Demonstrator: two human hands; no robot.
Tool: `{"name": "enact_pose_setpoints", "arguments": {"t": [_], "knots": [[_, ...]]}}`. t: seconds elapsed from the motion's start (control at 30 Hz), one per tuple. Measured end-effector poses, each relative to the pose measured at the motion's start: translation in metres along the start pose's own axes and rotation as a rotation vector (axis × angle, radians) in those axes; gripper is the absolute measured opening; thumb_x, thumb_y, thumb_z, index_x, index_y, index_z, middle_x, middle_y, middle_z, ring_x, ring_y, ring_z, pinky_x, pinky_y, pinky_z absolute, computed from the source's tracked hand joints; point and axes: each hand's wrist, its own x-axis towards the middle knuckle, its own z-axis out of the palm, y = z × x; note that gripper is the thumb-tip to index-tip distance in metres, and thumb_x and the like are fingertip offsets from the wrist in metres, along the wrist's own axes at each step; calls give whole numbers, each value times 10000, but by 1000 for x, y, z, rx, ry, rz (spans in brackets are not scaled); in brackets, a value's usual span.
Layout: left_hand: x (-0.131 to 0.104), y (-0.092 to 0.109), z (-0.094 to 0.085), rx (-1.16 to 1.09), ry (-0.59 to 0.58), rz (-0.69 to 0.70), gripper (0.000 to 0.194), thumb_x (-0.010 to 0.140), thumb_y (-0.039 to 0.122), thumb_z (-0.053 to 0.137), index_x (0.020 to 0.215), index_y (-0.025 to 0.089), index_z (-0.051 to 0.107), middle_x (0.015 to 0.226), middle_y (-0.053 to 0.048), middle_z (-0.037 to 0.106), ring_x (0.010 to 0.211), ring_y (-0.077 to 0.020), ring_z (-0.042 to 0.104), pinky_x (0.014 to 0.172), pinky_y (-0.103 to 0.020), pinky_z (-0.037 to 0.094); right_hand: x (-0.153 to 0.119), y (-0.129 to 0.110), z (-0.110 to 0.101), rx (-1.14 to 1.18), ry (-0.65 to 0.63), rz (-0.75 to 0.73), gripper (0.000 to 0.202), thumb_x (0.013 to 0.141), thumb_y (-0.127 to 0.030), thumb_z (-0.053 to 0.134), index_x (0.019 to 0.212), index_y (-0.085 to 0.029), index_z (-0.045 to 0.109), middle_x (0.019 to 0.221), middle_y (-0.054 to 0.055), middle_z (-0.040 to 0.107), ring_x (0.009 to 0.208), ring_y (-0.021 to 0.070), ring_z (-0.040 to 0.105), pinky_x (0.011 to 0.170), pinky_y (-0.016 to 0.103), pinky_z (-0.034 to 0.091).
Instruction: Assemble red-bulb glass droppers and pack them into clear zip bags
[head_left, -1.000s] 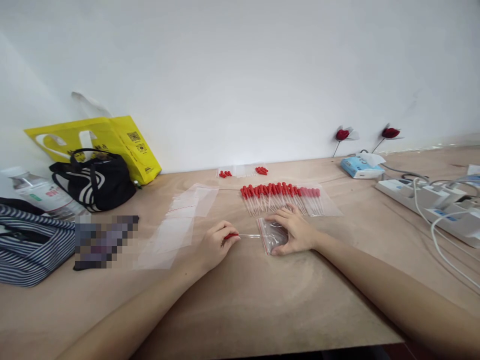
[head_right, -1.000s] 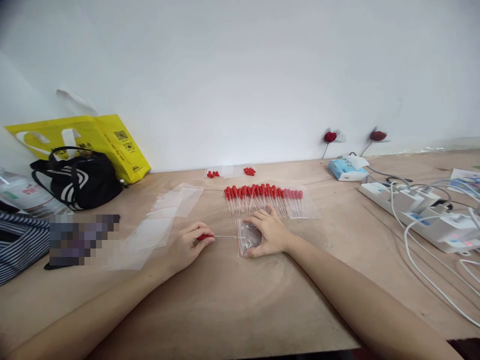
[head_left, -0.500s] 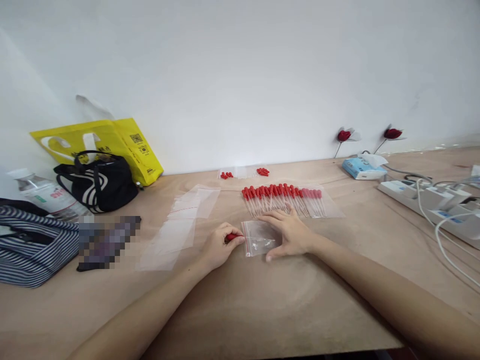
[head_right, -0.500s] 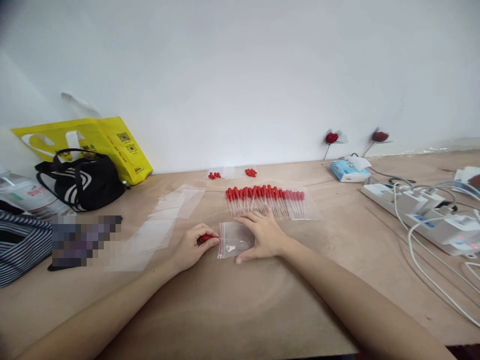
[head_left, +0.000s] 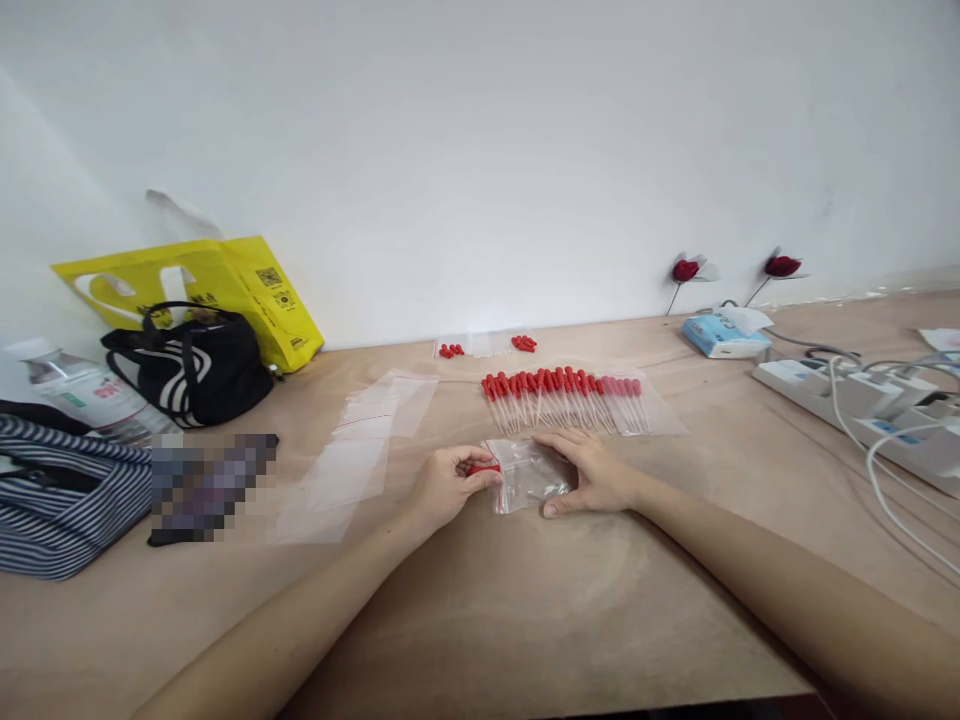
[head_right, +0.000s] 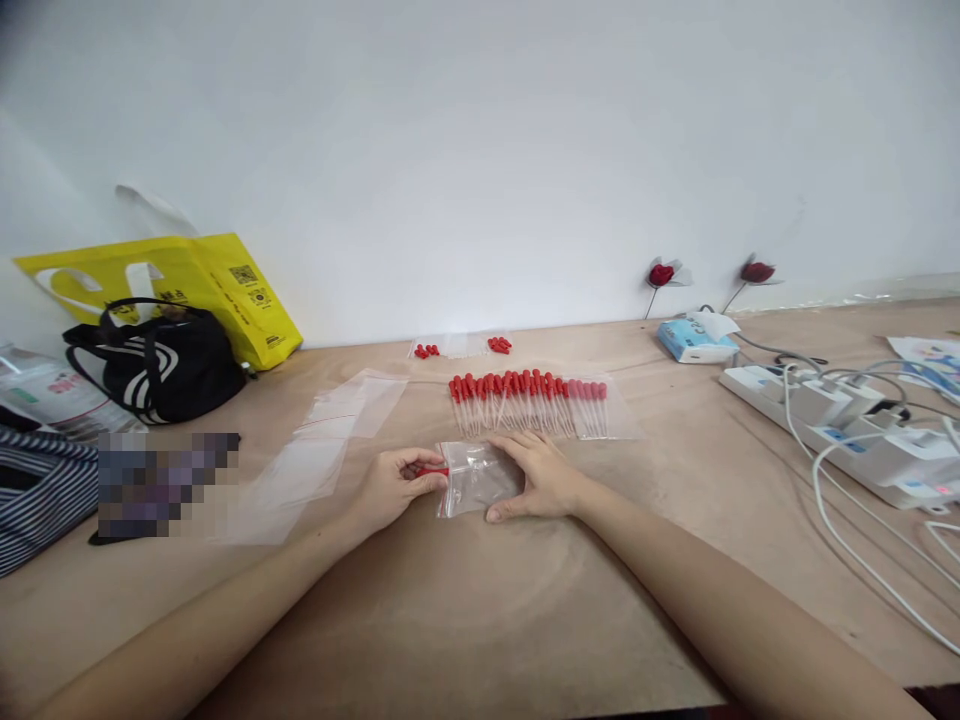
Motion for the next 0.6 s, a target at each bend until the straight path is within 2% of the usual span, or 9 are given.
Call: {"name": "enact_pose_setpoints", "arguments": {"t": [0.1,0.2,0.4,0.6], "knots": [[-2,-3,-3,-130,-84,-41,288,634,286,656,892,163,626,853,-38,656,751,-166,603,706,-289,482,0,-1,-2,4,-6,-9,850,571,-648,594,1263,-212,361,1280,104,426,1110,260,425,918,427,308],[-4,-6,-7,-136,-104,18,233,693,255,594,907,170,629,936,-54,601,857,-167,580,784,-307,470,0,-1,-3,4,-7,-14,854,569,-645,598,1263,-207,361,1284,104,422,1117,257,419,924,425,302],[-2,-2,-9,142,-48,196,175,713,288,594,843,198,667,845,-25,504,706,-119,512,631,-249,457,1,-6,-2,1,2,-24,828,585,-635,596,1260,-213,369,1258,93,452,1078,248,445,897,409,329],[3,-2,-3,400,-66,362,188,735,293,600,898,238,675,786,-18,496,768,-149,500,733,-302,428,2,-10,0,-13,22,8,769,593,-634,589,1215,-207,435,1169,95,517,1014,244,478,867,408,352]]}}
